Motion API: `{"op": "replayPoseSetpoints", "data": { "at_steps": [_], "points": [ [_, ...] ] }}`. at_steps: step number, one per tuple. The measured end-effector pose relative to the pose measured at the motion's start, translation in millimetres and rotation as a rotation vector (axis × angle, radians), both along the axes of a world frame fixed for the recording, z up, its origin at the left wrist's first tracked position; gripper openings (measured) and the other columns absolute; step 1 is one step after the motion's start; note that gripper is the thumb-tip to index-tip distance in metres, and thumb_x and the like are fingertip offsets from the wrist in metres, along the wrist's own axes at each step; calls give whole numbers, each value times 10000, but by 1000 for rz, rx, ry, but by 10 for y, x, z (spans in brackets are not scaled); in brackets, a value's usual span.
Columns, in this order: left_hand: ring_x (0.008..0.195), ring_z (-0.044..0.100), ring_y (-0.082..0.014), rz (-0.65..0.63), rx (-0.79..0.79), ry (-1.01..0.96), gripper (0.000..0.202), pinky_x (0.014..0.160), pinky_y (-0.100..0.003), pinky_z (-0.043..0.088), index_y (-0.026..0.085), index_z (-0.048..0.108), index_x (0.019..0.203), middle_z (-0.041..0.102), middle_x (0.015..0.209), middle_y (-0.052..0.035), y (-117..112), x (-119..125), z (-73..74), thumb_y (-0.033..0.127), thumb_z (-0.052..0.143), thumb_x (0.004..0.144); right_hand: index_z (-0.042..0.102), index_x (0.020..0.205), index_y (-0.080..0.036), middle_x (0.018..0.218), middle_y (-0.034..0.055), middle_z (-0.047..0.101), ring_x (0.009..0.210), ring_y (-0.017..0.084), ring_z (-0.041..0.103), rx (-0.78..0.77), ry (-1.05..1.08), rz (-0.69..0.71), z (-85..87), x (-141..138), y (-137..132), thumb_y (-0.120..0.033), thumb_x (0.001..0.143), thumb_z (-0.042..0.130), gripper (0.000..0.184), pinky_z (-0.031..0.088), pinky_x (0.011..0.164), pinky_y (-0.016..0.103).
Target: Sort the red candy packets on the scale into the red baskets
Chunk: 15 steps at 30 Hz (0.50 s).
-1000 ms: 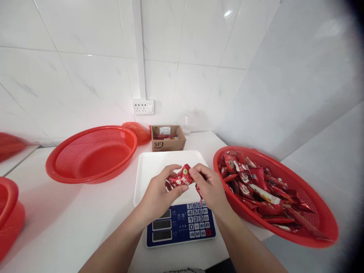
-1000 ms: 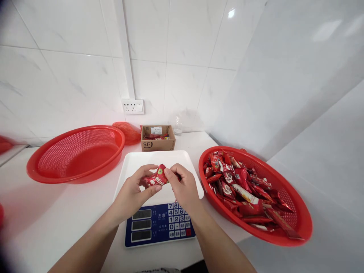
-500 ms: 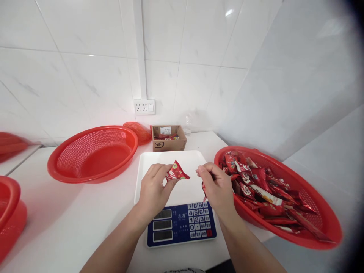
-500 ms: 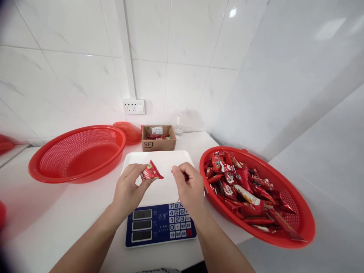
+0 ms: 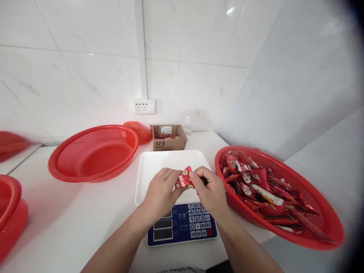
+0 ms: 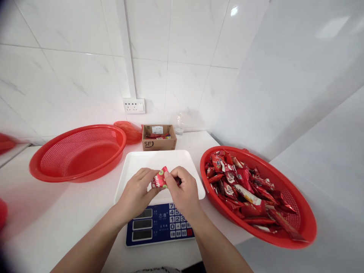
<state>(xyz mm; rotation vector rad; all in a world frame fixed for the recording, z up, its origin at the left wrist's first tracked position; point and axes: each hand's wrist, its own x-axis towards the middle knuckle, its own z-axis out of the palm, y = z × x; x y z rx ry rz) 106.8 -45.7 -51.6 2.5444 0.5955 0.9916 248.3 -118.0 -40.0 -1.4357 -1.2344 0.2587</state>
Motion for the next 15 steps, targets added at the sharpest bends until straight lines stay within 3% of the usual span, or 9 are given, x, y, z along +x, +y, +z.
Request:
{"op": "replayPoseSetpoints", "data": {
  "at_steps": [4,10,13,15],
  "points": [
    [784,595,-227,30,4,5,163,679,-346,480,184,599,1006,668,835,-42,-12,-13,15,107,579,864,435,576,-205,533,-41,442,511,106,414,9,-1,1,0,-5,0,-339,851,547,325,349,503,236],
    [844,609,-244,-2,46,-40,267,720,-376,507,171,568,1110,680,907,-73,-4,11,-11,201,640,854,438,568,-198,521,-50,415,493,91,382,-29,39,55,-19,-16,7,-348,848,569,344,331,475,218],
    [797,609,-236,39,3,-9,175,700,-368,505,178,604,1031,678,835,-56,26,6,-39,175,617,856,481,609,-194,503,-58,406,460,85,372,-57,100,83,-52,2,14,-420,875,567,359,322,436,206],
    [848,624,-248,96,-50,23,218,732,-376,512,184,610,1062,695,883,-61,56,1,-54,180,636,845,542,683,-186,534,-51,443,439,79,372,-64,151,88,-69,40,18,-500,896,536,380,321,407,199]
  ]
}}
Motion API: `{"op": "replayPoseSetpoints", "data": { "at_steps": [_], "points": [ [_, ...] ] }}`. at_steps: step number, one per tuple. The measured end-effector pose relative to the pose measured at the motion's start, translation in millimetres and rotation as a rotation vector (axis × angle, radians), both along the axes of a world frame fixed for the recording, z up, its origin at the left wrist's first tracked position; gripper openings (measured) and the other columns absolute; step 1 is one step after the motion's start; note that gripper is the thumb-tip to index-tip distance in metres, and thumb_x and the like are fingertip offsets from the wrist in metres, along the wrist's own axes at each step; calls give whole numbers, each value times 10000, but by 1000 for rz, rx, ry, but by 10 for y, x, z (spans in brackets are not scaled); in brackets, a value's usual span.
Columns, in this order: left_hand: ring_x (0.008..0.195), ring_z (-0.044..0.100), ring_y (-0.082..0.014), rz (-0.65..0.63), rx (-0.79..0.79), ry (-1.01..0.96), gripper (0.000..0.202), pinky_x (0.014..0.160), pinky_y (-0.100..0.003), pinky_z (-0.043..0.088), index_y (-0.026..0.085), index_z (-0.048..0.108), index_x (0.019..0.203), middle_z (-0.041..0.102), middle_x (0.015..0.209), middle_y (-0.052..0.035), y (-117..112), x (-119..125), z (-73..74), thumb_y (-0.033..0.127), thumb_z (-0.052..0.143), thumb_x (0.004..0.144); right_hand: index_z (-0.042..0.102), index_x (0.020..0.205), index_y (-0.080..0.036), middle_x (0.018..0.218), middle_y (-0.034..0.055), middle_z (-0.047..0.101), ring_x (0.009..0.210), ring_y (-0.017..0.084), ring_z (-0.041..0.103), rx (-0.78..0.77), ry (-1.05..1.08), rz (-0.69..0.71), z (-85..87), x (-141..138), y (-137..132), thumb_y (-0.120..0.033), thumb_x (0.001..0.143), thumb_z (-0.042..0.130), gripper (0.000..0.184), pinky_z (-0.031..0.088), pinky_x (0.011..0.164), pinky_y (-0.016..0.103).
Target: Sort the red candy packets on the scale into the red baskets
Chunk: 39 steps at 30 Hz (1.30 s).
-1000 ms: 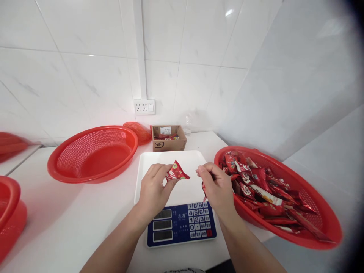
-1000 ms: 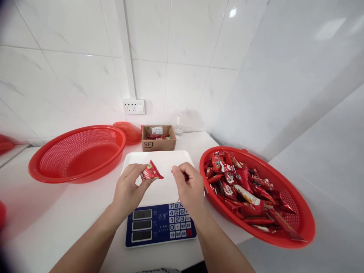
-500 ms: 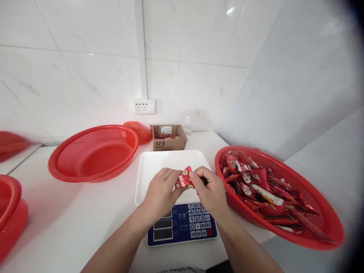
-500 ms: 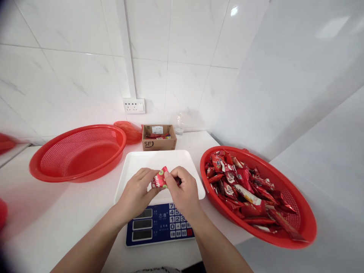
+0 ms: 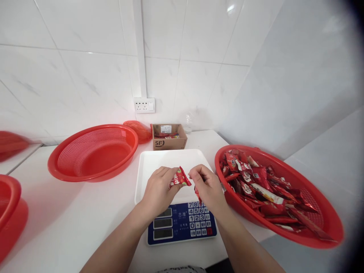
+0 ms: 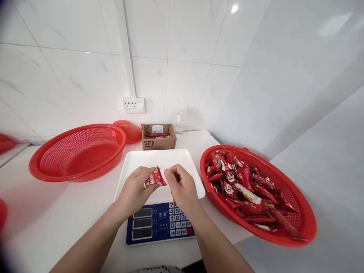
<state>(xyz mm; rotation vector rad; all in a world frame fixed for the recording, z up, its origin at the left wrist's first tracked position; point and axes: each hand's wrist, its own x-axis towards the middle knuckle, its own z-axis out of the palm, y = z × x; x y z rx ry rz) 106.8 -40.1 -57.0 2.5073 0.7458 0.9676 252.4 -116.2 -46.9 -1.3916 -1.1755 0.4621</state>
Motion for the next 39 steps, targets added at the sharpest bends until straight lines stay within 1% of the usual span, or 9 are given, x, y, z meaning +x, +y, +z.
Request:
{"op": "replayPoseSetpoints", "data": {
  "at_steps": [8,11,14,16,20,24,29,35,39],
  "points": [
    [895,658,-276,250,-258,85,674,720,-382,517,224,380,1409,677,1017,-86,121,15,-6,322,693,821,637,915,-210,765,-2,508,543,85,450,47,169,-18,-97,124,29,-632,939,379,496,374,413,175],
    [1001,629,-306,253,-282,97,788,800,-433,509,224,296,1463,656,1077,-105,159,7,-5,345,717,808,639,949,-222,792,-1,510,562,85,449,46,197,-12,-130,107,45,-618,942,397,464,370,408,167],
    [1252,480,-332,143,-216,26,767,1000,-511,415,224,352,1430,562,1306,-141,150,-28,14,321,752,782,641,974,-233,821,5,523,628,95,482,51,209,-30,-144,88,53,-592,945,429,417,390,433,157],
    [1294,442,-318,-22,-304,5,661,1054,-515,374,222,415,1386,526,1362,-141,89,-54,44,361,718,814,636,988,-247,832,2,527,652,97,496,63,220,-52,-144,62,53,-573,951,436,384,405,450,154],
    [1151,560,-267,-401,-645,18,656,998,-464,442,221,383,1413,596,1266,-131,-122,-43,106,421,660,853,634,986,-266,840,-8,548,672,94,523,101,235,-93,-139,-48,36,-566,948,451,353,453,521,165],
    [986,620,-219,-457,-817,-105,513,877,-394,506,199,412,1386,661,1113,-105,-235,26,122,345,571,921,656,969,-277,873,-6,608,790,98,585,161,246,-106,-143,-138,9,-543,935,508,305,498,689,185],
    [755,632,-147,-530,-1094,-438,339,725,-301,542,163,573,1155,676,903,-59,-168,4,132,418,560,931,647,1091,-325,1050,4,651,975,149,636,244,505,85,-77,-109,-36,-515,882,617,284,530,859,293],
    [650,592,-89,-658,-1459,-598,314,616,-210,537,161,660,961,627,785,-10,-185,-41,190,426,734,810,668,1187,-282,1242,111,650,1127,300,608,-3,595,621,9,-51,-132,-637,692,739,613,558,823,426],
    [663,581,-81,-684,-1476,-572,321,625,-179,529,145,689,951,626,773,-21,-202,-40,230,421,749,798,682,1177,-284,1325,109,603,1212,314,557,-3,550,635,-9,-47,-156,-647,637,770,657,475,981,499]
  ]
}}
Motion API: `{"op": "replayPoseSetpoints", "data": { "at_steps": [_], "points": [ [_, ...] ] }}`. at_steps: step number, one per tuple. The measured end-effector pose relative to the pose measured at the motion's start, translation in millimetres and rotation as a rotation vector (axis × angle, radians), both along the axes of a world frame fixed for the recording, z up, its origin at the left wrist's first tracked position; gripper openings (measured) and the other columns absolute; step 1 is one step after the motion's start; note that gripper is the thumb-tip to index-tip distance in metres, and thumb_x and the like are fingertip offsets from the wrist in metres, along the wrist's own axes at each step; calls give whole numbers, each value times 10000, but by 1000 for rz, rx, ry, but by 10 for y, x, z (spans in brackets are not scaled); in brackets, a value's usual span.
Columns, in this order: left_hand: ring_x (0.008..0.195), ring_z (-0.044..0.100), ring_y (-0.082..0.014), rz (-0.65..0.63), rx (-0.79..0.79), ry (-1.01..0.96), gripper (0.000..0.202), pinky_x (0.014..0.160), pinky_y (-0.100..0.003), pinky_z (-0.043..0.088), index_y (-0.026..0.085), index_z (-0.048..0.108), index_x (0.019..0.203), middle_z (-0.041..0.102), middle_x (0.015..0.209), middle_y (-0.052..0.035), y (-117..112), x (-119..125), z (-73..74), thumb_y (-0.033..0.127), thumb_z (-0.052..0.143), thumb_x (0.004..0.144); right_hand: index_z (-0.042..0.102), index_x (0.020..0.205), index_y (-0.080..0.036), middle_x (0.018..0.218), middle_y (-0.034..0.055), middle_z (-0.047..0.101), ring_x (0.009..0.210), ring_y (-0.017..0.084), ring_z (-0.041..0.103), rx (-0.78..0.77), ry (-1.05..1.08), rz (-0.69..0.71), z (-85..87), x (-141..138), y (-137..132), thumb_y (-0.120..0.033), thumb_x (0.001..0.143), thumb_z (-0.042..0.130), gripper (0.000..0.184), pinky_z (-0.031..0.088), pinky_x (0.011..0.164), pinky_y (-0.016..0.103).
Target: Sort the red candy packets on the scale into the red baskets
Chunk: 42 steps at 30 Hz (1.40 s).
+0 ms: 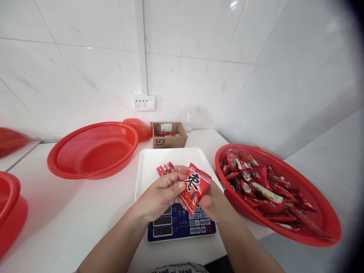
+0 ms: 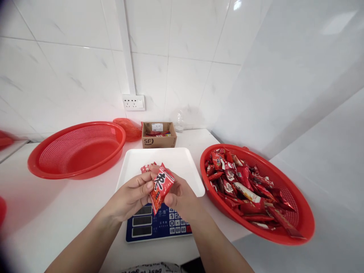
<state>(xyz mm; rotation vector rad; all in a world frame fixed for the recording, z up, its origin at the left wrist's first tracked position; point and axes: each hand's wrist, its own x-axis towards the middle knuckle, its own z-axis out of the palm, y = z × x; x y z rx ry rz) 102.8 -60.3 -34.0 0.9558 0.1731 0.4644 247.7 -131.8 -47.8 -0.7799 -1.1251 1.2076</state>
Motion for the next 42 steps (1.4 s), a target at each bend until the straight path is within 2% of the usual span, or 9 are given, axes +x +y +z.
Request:
{"op": "replayPoseSetpoints", "data": {
  "at_steps": [4,6,9,16,26,29,32,38,42],
  "points": [
    [666,597,-89,-39,6,15,381,612,-183,540,154,690,1026,628,795,-30,11,0,-1,445,753,787,702,1127,-309,1280,80,626,1153,276,597,20,3,-25,15,-19,-3,-535,659,816,531,481,989,468],
    [638,601,-89,-76,2,23,419,589,-185,538,146,697,1012,617,776,-26,11,8,-18,483,755,769,691,1147,-320,1200,75,658,1017,241,654,2,21,4,24,-33,-3,-485,694,811,497,575,808,380],
    [598,590,-80,-81,-2,57,464,582,-185,523,128,708,944,603,740,-18,1,23,-49,526,780,718,698,1140,-311,1208,78,639,948,216,661,-2,8,-4,26,-51,-1,-454,721,800,455,567,586,257],
    [636,551,-91,-18,26,56,480,618,-192,453,129,717,885,595,711,-11,-23,32,-35,558,792,683,714,1121,-302,1206,85,653,1085,269,627,34,-40,-23,43,-44,-13,-570,660,798,540,543,892,410],
    [572,514,-105,37,186,13,485,655,-252,429,150,674,820,591,651,2,-28,25,-52,633,655,782,718,1111,-305,1077,88,689,634,181,634,-21,-71,-63,47,-20,-39,-660,628,764,601,542,529,314],
    [593,502,-103,22,205,20,494,628,-234,398,141,649,770,583,655,-1,-29,20,-50,634,681,758,739,1085,-298,1136,86,679,799,226,678,37,-87,-131,25,0,-32,-635,656,762,545,570,725,372],
    [623,488,-102,74,151,55,473,628,-225,373,131,635,737,573,663,-1,-35,24,-56,594,731,734,749,1072,-311,1153,70,673,1069,268,633,95,-99,-184,7,11,-26,-591,700,756,466,491,964,424],
    [689,501,-123,93,268,8,476,680,-245,387,132,634,749,578,712,-21,-44,18,-53,603,631,821,763,1029,-309,1089,69,678,1031,251,630,130,-171,-267,10,-18,-30,-581,767,705,382,508,931,410],
    [821,538,-169,122,436,40,568,745,-281,428,158,631,1013,618,942,-64,-82,-6,14,644,699,727,765,995,-284,1066,72,677,1002,250,635,123,-180,-317,-6,-21,-26,-593,748,716,399,524,884,381]
  ]
}}
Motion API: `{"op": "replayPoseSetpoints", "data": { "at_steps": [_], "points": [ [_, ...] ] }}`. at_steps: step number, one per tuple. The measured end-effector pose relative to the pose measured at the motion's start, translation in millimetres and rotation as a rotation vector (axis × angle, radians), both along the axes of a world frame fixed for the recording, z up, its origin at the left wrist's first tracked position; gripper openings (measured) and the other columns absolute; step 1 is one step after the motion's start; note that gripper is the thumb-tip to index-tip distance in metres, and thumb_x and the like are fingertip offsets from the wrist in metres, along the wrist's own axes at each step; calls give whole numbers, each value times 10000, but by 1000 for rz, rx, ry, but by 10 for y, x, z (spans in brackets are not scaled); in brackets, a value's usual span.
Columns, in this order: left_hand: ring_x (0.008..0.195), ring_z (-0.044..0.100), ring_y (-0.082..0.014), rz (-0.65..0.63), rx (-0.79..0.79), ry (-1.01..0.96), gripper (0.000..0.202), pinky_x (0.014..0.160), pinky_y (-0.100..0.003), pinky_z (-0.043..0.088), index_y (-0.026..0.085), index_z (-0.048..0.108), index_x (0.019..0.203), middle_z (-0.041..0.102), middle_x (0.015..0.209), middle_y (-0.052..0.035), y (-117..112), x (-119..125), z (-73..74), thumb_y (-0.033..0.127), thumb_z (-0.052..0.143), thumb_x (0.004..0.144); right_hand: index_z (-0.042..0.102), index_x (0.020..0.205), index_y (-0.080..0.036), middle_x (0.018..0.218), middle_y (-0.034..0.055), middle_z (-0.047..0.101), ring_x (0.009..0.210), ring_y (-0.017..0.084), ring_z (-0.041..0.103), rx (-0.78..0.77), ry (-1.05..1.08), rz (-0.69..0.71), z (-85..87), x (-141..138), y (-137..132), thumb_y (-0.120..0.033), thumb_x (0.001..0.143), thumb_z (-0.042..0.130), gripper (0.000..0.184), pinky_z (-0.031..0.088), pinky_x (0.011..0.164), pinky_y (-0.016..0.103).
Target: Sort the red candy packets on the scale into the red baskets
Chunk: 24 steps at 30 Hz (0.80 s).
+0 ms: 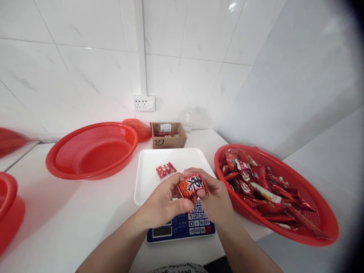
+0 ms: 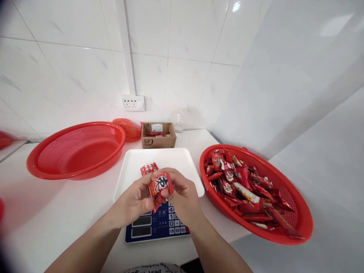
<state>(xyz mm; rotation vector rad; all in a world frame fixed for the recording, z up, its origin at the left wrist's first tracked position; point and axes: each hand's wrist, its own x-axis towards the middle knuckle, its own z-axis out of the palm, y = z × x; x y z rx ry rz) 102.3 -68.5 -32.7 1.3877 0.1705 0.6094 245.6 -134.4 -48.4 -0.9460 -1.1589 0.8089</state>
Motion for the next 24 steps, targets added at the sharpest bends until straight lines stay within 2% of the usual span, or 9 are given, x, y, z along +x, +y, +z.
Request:
{"op": "replayPoseSetpoints", "data": {
  "at_steps": [2,4,6,8,12,14,17,20,24],
  "points": [
    [906,548,-202,93,63,79,629,817,-316,439,178,600,1134,619,1028,-75,-23,-11,28,608,746,699,747,1026,-290,1064,66,678,977,244,639,-27,16,15,-15,5,2,-601,734,723,427,529,868,380],
    [950,558,-219,178,150,152,552,866,-340,435,183,603,1152,630,1037,-72,-33,-24,46,538,734,750,714,1094,-300,1074,63,677,956,236,642,-55,37,55,-22,10,3,-597,734,726,466,530,874,392],
    [924,571,-214,211,244,208,419,841,-337,443,183,619,1112,646,998,-61,-28,-43,60,464,695,810,699,1111,-305,1097,62,667,977,233,637,-51,48,85,-13,10,6,-579,731,739,470,530,881,392],
    [877,572,-200,218,341,251,337,801,-328,450,186,620,1087,653,981,-49,-16,-66,77,405,672,836,714,1049,-305,1101,54,657,999,226,630,-19,49,76,12,5,12,-538,727,764,400,538,857,362],
    [872,563,-179,264,465,280,370,806,-315,453,221,575,1183,647,1062,-33,-9,-104,115,303,675,836,729,903,-275,1015,49,674,947,212,640,18,6,-27,57,-10,24,-466,721,797,273,538,834,347],
    [856,559,-170,283,514,289,275,791,-297,448,220,608,1099,648,1000,-18,-10,-113,126,262,671,835,731,878,-265,994,51,680,940,213,638,36,-23,-60,55,-13,25,-456,722,799,255,529,856,358],
    [794,545,-157,295,570,297,98,726,-270,432,199,640,928,624,866,-4,4,-113,125,268,645,858,738,895,-281,1004,40,675,944,194,631,58,-29,-33,29,-12,27,-431,751,783,213,523,847,321],
    [766,540,-156,292,582,299,142,689,-266,426,192,653,926,612,827,-8,29,-102,109,324,616,887,730,949,-300,1036,30,673,954,179,629,21,8,61,5,-8,34,-428,793,750,203,521,830,290],
    [809,581,-176,310,625,373,160,713,-293,453,191,652,927,642,882,-27,71,-102,86,337,591,905,692,1083,-297,1039,36,692,963,186,636,-75,33,150,-16,7,44,-477,813,718,326,515,860,305]
  ]
}}
